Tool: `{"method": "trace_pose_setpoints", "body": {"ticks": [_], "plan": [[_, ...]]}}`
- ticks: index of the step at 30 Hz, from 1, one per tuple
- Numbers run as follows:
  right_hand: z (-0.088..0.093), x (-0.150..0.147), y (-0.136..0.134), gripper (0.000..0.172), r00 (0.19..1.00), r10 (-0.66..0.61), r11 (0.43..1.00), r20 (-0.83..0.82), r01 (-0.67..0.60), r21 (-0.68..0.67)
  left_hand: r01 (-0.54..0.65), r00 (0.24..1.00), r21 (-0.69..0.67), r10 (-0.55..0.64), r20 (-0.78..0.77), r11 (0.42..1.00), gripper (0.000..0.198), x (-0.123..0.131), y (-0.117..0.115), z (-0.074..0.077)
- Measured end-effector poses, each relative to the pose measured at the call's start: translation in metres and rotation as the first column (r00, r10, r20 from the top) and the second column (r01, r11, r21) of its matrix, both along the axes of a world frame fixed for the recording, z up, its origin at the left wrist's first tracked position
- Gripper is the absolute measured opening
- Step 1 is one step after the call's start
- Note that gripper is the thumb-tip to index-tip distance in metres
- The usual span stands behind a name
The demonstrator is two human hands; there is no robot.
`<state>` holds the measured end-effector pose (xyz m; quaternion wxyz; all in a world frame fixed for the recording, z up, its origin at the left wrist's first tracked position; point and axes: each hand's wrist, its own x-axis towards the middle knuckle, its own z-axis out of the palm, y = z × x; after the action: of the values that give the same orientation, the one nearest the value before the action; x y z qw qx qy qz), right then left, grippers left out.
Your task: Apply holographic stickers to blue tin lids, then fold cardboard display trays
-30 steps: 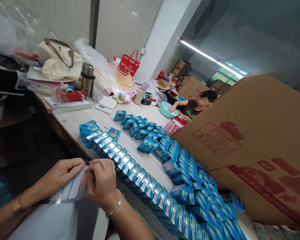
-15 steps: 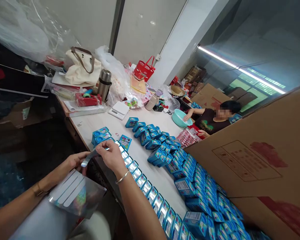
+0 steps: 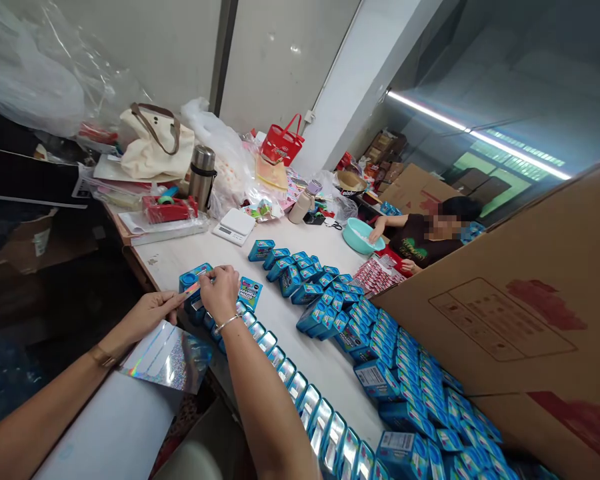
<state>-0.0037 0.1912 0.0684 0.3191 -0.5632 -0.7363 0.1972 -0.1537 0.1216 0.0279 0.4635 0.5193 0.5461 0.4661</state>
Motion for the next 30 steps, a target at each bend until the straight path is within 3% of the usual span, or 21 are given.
{"method": "trace_pose_setpoints", "body": {"ticks": [5, 11, 15, 19, 21, 24, 27, 30], "plan": [[-0.008, -0.003, 0.003, 0.013, 0.998, -0.004, 0.998, 0.067, 0.008, -0.068, 0.002, 1.0, -0.039, -0.001, 0.019, 0.999, 0.052, -0.001, 0.009, -0.019], [-0.006, -0.007, 0.002, 0.005, 0.996, -0.054, 0.994, 0.075, 0.061, -0.09, -0.064, 0.997, -0.143, 0.069, 0.03, 0.988, 0.065, -0.001, 0.025, -0.055], [-0.004, -0.009, 0.007, 0.037, 0.994, -0.09, 0.991, 0.057, 0.095, -0.091, -0.082, 0.996, -0.172, 0.088, 0.027, 0.982, 0.067, 0.001, 0.022, -0.063], [0.005, -0.004, 0.003, 0.046, 0.996, -0.064, 0.996, 0.054, 0.067, -0.06, -0.047, 0.998, -0.153, 0.051, 0.024, 0.987, 0.065, 0.004, 0.0, -0.043], [0.015, 0.006, -0.015, 0.047, 1.0, 0.006, 0.999, 0.016, -0.007, 0.041, -0.026, 0.999, -0.135, 0.031, 0.029, 0.99, 0.06, 0.004, -0.019, -0.026], [0.028, 0.03, -0.067, 0.037, 0.97, 0.213, 0.967, -0.121, -0.191, 0.172, 0.023, 1.0, -0.076, -0.021, 0.021, 0.997, 0.051, 0.001, -0.054, 0.0], [0.032, 0.056, -0.129, 0.028, 0.89, 0.427, 0.903, -0.158, -0.43, 0.016, 0.045, 0.999, -0.003, -0.045, -0.009, 0.999, 0.045, 0.001, -0.082, 0.023], [0.024, 0.07, -0.178, 0.03, 0.885, 0.458, 0.887, -0.09, -0.462, -0.029, 0.0, 1.0, 0.0, 0.0, -0.005, 1.0, 0.043, 0.008, -0.098, 0.036]]}}
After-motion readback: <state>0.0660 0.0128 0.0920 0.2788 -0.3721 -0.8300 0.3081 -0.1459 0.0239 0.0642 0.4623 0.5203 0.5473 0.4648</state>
